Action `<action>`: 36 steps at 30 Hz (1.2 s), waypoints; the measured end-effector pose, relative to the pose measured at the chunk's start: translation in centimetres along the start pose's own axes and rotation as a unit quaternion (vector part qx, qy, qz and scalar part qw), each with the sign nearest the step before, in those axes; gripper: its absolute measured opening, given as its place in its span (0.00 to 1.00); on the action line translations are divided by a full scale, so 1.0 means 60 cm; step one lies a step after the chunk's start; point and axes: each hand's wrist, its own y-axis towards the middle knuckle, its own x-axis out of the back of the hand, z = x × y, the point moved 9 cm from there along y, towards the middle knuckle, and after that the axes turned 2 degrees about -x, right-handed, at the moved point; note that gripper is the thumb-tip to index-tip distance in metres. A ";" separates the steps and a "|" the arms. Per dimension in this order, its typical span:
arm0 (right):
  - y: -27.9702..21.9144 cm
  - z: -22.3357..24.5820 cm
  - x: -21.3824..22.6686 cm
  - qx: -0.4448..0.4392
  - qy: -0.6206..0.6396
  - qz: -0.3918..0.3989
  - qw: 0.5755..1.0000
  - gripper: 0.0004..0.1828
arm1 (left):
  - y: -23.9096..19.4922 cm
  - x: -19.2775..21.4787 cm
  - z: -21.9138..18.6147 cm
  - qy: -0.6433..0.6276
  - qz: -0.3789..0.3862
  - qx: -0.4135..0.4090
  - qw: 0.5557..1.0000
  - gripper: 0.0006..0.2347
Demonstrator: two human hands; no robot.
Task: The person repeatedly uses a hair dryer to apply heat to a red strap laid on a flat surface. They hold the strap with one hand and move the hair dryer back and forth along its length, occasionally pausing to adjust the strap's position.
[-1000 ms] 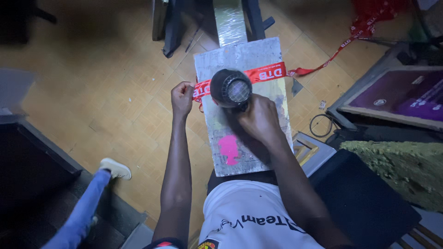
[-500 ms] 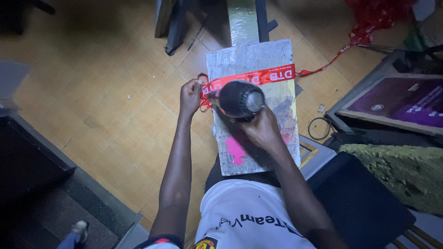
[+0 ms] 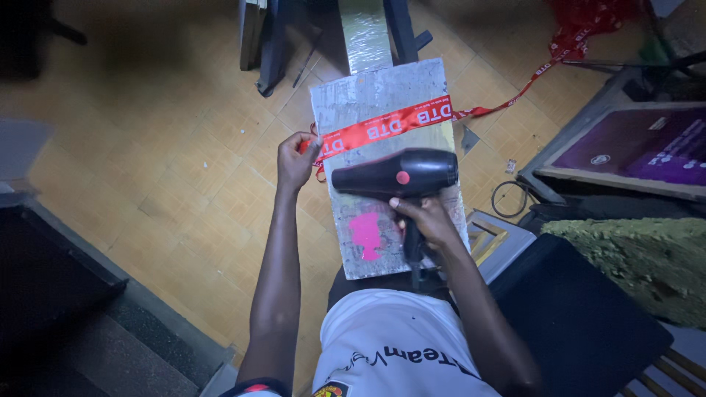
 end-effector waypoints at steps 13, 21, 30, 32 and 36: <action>-0.070 0.139 -0.006 -0.011 -0.583 0.062 0.810 0.32 | -0.011 -0.002 -0.005 0.036 -0.003 -0.041 0.998 0.05; -0.036 0.325 -0.045 0.316 -0.479 0.109 0.812 0.09 | -0.012 0.000 -0.077 0.046 0.020 -0.137 0.989 0.06; 0.171 0.280 -0.129 0.268 -0.655 0.168 0.686 0.10 | -0.004 0.013 -0.090 0.004 0.055 -0.136 0.989 0.03; 0.210 0.277 -0.096 0.235 -0.671 0.178 0.681 0.12 | 0.006 0.032 -0.058 -0.005 0.051 -0.127 0.991 0.03; 0.212 0.294 -0.042 0.140 -0.702 0.182 0.674 0.17 | 0.019 0.063 0.000 -0.060 0.039 -0.041 0.997 0.03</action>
